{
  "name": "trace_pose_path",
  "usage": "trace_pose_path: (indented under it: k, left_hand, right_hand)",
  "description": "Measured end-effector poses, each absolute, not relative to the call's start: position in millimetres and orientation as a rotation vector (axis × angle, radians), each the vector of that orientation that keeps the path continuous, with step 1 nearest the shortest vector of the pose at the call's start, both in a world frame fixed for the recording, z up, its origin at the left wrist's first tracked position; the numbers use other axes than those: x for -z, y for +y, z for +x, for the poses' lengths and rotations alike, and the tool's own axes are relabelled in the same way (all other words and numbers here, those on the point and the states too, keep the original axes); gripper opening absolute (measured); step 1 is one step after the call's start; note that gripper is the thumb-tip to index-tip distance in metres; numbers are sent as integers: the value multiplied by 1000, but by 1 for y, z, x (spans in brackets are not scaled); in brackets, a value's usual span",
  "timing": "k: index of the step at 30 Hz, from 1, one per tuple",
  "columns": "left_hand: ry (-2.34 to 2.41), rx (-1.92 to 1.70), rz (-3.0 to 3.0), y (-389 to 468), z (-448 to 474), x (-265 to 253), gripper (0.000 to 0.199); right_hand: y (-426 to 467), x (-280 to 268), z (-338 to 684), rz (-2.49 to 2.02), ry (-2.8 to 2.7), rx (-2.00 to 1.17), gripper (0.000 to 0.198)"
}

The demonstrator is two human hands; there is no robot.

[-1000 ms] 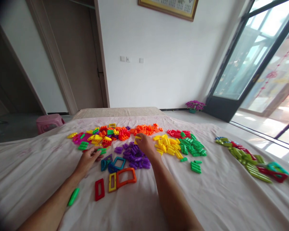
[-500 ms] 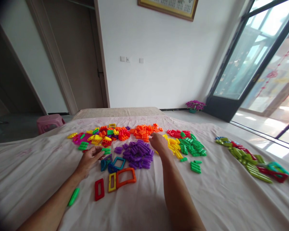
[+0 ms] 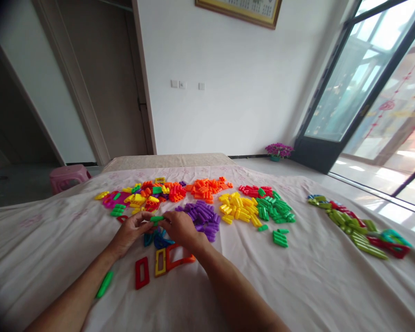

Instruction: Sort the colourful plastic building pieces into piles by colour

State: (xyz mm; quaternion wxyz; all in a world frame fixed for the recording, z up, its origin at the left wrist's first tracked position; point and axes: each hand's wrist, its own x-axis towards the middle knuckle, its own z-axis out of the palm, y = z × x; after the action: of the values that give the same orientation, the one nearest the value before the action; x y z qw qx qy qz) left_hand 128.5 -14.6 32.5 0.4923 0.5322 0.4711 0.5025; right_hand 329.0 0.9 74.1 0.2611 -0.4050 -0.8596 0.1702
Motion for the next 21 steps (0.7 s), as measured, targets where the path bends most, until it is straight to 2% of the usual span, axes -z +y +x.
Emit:
trace_pose_path:
  k: [7, 12, 17, 21]
  left_hand:
    - [1199, -1237, 1301, -14, 126, -32, 53]
    - [1320, -1390, 1201, -7, 110, -25, 52]
    - [1455, -1565, 1139, 1, 84, -14, 50]
    - [1660, -1621, 1177, 8, 64, 0, 46]
  right_hand:
    - [24, -65, 343, -1144, -1985, -757, 19]
    - [63, -66, 388, -1138, -1252, -1042, 24]
    - [90, -79, 458, -1012, -550, -1043, 18]
    - [90, -91, 509, -860, -221, -970, 12]
